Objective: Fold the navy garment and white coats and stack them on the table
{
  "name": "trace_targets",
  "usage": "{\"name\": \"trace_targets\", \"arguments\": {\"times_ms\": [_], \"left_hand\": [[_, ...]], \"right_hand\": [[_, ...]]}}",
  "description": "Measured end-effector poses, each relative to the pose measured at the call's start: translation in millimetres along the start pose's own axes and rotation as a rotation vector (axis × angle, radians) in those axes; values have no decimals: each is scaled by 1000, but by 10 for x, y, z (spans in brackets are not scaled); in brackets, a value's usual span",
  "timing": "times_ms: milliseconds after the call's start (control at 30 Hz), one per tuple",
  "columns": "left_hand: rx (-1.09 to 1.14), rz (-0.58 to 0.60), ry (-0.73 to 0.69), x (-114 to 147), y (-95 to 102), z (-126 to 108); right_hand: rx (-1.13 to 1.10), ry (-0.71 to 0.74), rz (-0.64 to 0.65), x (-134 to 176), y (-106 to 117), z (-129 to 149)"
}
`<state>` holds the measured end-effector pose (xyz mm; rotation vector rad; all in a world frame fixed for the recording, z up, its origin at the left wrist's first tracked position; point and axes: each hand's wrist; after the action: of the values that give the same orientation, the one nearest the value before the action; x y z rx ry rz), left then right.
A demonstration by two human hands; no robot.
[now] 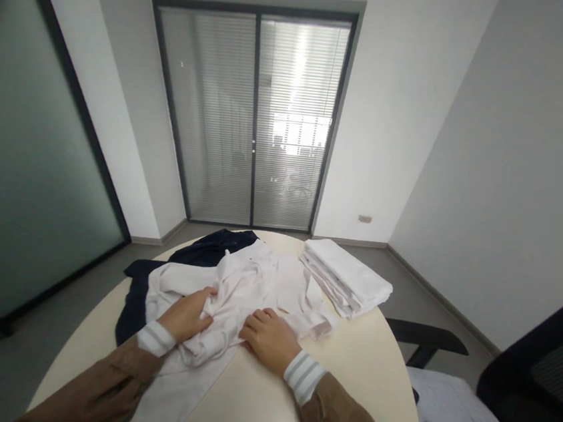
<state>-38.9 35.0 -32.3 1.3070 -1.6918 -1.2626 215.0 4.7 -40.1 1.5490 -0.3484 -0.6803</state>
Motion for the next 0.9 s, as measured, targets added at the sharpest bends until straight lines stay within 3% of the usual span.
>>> {"name": "trace_targets", "arguments": {"times_ms": [133,267,367,500,600,667,733,900], "left_hand": [[45,-74,41,-44,128,-57],[157,-279,117,-105,259,65],[136,-453,140,-166,215,305],[-25,-520,112,-196,55,519],[-125,-606,71,-176,20,473],[-117,-651,-27,-160,45,382],[-58,-601,-150,-143,71,292],[81,-326,-309,-79,23,219]], "right_hand": [[9,17,19,32,90,-64],[-67,-50,-16,215,179,-297],[-104,-161,-49,408,221,-532],[-99,-335,-65,612,272,-750],[-135,-327,-104,614,338,-700],[-182,-271,-154,532,364,-542],[-252,-188,-167,415,344,-321],[-441,49,-8,193,116,87]]}}
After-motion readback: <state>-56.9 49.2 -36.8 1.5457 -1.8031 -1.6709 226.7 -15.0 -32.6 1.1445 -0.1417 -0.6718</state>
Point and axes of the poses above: each hand's wrist, its own x-axis away from the middle knuckle, its own y-axis out of the back of the hand, z = x × y
